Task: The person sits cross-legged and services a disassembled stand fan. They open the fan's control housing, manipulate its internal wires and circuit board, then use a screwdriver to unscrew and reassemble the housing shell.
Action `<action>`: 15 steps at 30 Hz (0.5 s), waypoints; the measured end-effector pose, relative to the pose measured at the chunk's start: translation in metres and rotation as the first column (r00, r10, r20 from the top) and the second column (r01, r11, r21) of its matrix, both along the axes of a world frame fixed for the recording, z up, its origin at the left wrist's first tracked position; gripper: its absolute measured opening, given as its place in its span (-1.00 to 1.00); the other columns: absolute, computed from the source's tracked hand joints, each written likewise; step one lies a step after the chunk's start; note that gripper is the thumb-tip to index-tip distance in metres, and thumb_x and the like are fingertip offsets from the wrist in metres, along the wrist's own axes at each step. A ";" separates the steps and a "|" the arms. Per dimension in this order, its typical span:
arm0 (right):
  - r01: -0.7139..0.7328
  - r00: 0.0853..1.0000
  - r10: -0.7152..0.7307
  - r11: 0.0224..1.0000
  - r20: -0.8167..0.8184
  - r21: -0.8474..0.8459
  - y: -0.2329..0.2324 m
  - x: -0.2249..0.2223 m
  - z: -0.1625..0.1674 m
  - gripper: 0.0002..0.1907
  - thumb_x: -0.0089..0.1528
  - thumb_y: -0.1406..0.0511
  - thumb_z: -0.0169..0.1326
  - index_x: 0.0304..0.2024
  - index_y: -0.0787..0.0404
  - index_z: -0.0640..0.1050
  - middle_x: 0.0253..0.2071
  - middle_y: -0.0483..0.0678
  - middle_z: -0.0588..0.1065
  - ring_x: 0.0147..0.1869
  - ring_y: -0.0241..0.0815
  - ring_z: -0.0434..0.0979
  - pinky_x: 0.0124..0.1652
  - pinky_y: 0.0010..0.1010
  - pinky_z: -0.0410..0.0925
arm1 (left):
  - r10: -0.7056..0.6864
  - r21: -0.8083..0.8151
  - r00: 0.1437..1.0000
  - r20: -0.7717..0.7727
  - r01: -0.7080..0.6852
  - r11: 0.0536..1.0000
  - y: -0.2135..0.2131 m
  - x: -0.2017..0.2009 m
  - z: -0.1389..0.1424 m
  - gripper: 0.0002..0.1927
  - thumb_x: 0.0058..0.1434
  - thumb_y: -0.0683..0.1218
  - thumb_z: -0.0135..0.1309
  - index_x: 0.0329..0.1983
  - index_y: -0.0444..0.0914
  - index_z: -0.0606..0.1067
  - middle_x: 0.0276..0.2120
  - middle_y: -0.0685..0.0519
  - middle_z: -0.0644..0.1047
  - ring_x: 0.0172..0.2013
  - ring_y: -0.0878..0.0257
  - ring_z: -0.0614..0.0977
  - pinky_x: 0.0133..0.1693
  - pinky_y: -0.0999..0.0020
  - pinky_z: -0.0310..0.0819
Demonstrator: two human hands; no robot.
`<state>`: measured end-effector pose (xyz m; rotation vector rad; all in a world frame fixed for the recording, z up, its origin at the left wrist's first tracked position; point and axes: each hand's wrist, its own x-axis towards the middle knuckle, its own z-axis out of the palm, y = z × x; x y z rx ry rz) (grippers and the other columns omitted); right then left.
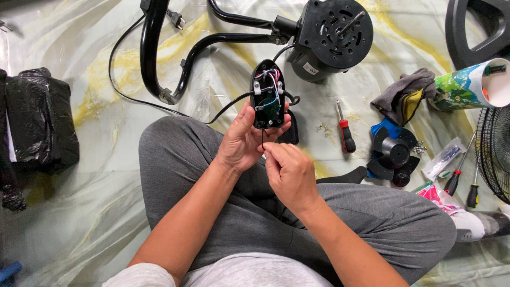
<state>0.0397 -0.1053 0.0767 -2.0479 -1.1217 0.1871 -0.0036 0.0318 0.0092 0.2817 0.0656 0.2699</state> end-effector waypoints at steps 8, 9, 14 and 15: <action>-0.010 0.997 0.010 1.000 -0.070 0.013 -0.003 -0.003 -0.001 -0.88 0.27 0.44 0.09 -0.14 0.29 0.58 -0.21 0.02 0.62 -0.16 0.04 0.62 -0.18 -0.23 0.44 | -0.001 0.003 1.000 0.006 0.000 1.000 0.000 -0.001 0.004 -0.40 0.46 0.14 0.07 0.43 -0.21 0.24 0.24 -0.15 0.47 0.17 0.04 0.58 0.33 0.04 0.44; 0.006 0.998 -0.005 1.000 -0.063 0.019 -0.002 -0.002 -0.001 -0.88 0.27 0.44 0.09 -0.13 0.29 0.58 -0.21 0.02 0.62 -0.16 0.03 0.62 -0.18 -0.23 0.45 | -0.008 0.016 1.000 0.010 0.007 1.000 0.000 -0.001 0.004 -0.39 0.46 0.15 0.07 0.43 -0.22 0.24 0.24 -0.15 0.47 0.17 0.04 0.58 0.33 0.04 0.45; 0.065 0.994 -0.063 0.998 -0.090 0.018 0.003 0.008 -0.001 -0.87 0.27 0.44 0.09 -0.13 0.29 0.58 -0.20 0.00 0.63 -0.19 0.00 0.62 -0.21 -0.25 0.46 | -0.032 0.017 0.999 -0.032 0.032 0.999 0.000 -0.002 0.005 -0.37 0.41 0.17 0.06 0.42 -0.19 0.24 0.22 -0.14 0.48 0.14 0.01 0.61 0.23 0.07 0.49; 0.037 0.998 -0.036 0.999 -0.057 0.015 0.003 0.008 0.000 -0.87 0.26 0.45 0.10 -0.13 0.28 0.59 -0.22 0.01 0.62 -0.20 0.02 0.61 -0.21 -0.23 0.45 | -0.033 0.012 0.999 -0.029 0.033 0.999 0.001 -0.003 0.005 -0.37 0.41 0.17 0.06 0.42 -0.18 0.24 0.22 -0.13 0.48 0.13 0.01 0.61 0.22 0.08 0.50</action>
